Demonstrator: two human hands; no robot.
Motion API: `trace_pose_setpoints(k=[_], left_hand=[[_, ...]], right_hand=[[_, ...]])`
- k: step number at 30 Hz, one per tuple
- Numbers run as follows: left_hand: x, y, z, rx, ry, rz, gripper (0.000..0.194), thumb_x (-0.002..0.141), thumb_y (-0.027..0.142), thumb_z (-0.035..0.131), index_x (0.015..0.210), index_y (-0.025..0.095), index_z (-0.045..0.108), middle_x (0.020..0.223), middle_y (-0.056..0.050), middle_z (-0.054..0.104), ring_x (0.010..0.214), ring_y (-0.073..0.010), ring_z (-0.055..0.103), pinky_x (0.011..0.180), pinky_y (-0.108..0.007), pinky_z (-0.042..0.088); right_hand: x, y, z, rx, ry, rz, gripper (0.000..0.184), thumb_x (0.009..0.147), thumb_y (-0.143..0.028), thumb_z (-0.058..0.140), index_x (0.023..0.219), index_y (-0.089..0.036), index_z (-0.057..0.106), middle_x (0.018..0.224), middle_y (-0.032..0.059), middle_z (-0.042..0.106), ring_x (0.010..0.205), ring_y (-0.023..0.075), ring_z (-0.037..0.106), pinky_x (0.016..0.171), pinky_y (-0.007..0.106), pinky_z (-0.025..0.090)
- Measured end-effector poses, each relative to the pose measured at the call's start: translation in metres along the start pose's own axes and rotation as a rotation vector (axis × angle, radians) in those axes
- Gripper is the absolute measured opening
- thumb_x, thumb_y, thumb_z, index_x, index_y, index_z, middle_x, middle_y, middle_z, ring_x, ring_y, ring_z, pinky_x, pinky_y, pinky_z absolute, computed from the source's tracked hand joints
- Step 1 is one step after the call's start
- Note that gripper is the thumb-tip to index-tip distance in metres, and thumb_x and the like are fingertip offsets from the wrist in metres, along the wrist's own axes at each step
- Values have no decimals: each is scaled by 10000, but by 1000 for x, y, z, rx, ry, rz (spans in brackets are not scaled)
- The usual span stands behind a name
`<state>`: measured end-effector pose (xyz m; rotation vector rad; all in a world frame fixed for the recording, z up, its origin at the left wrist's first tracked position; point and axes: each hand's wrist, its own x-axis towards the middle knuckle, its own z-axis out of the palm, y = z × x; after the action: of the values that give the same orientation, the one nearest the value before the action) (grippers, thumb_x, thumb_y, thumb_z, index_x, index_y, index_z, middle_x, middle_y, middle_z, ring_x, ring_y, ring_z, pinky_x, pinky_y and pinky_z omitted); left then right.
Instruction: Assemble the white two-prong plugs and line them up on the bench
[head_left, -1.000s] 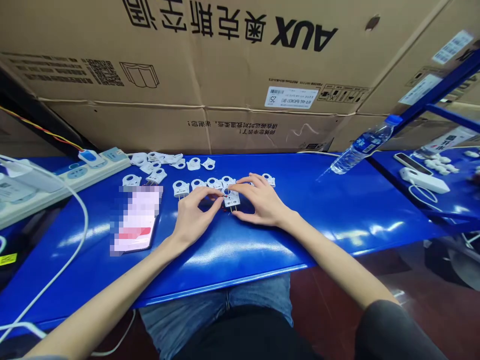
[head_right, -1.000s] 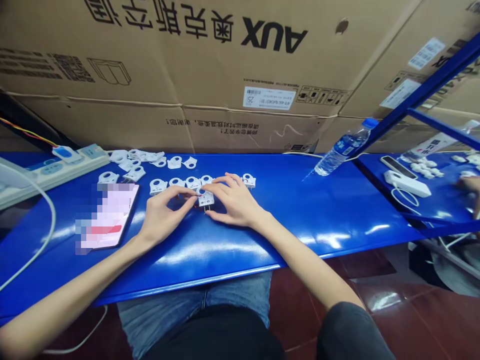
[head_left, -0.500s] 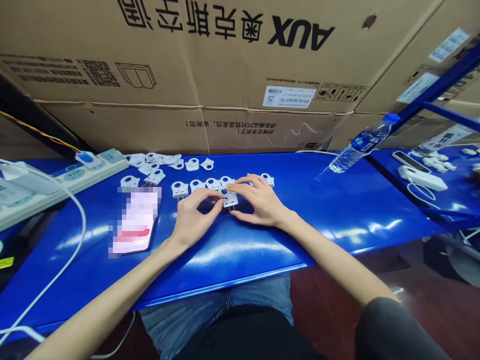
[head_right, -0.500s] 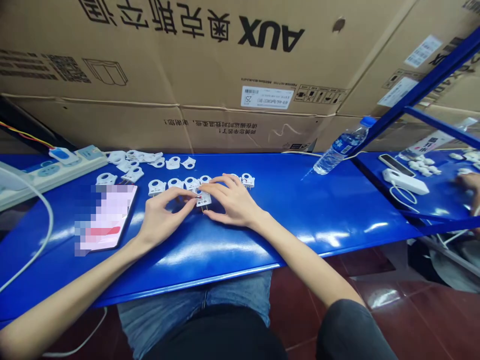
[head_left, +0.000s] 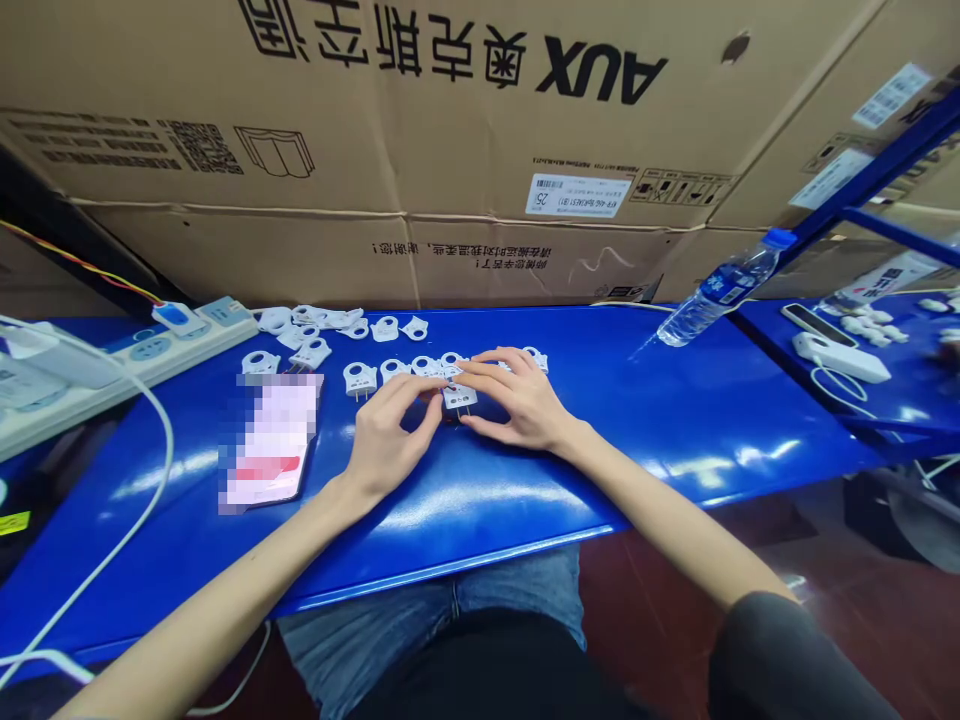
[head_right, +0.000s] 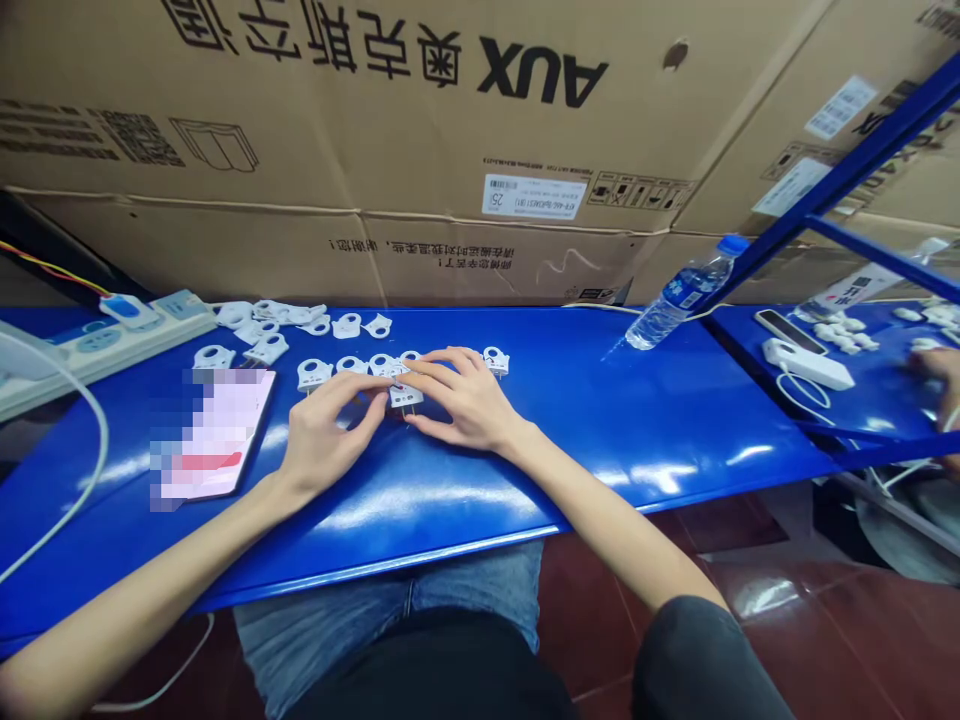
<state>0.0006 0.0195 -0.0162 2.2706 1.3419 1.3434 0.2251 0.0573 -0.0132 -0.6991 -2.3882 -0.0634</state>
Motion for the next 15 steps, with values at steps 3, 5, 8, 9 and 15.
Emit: trace_pose_setpoints(k=[3, 5, 8, 9, 15], left_hand=[[-1, -2, 1, 23, 5, 2, 171, 993, 245, 546, 1124, 233, 656, 964, -20, 723, 804, -168, 674, 777, -322, 559], [-2, -4, 2, 29, -11, -5, 163, 987, 243, 552, 1126, 230, 636, 968, -20, 713, 799, -164, 665, 758, -314, 554], [-4, -7, 3, 22, -41, -6, 156, 981, 235, 553, 1124, 228, 614, 997, -23, 699, 813, -161, 658, 748, -311, 551], [-4, -8, 3, 17, -49, -4, 160, 981, 232, 551, 1130, 227, 608, 1003, -24, 693, 820, -162, 657, 748, -312, 550], [-5, -9, 4, 16, -57, -23, 177, 973, 239, 557, 1148, 230, 587, 1005, -26, 673, 837, -173, 653, 755, -323, 542]], right_hand=[[0, 0, -1, 6, -11, 36, 425, 990, -441, 627, 1362, -235, 620, 1404, 76, 670, 1312, 279, 565, 1122, 511, 420], [0, 0, 0, 8, -9, 53, 431, 989, -447, 626, 1359, -224, 622, 1401, 83, 672, 1307, 282, 568, 1115, 509, 427], [0, 1, 0, -8, -5, 61, 440, 993, -464, 614, 1351, -207, 621, 1398, 86, 673, 1303, 290, 574, 1112, 510, 431], [0, 1, 1, -15, -12, 65, 440, 995, -470, 609, 1352, -213, 620, 1402, 81, 671, 1307, 291, 573, 1114, 511, 431], [-1, 6, 0, -24, -7, 132, 468, 994, -479, 620, 1388, -229, 587, 1427, 77, 649, 1336, 295, 543, 1133, 502, 414]])
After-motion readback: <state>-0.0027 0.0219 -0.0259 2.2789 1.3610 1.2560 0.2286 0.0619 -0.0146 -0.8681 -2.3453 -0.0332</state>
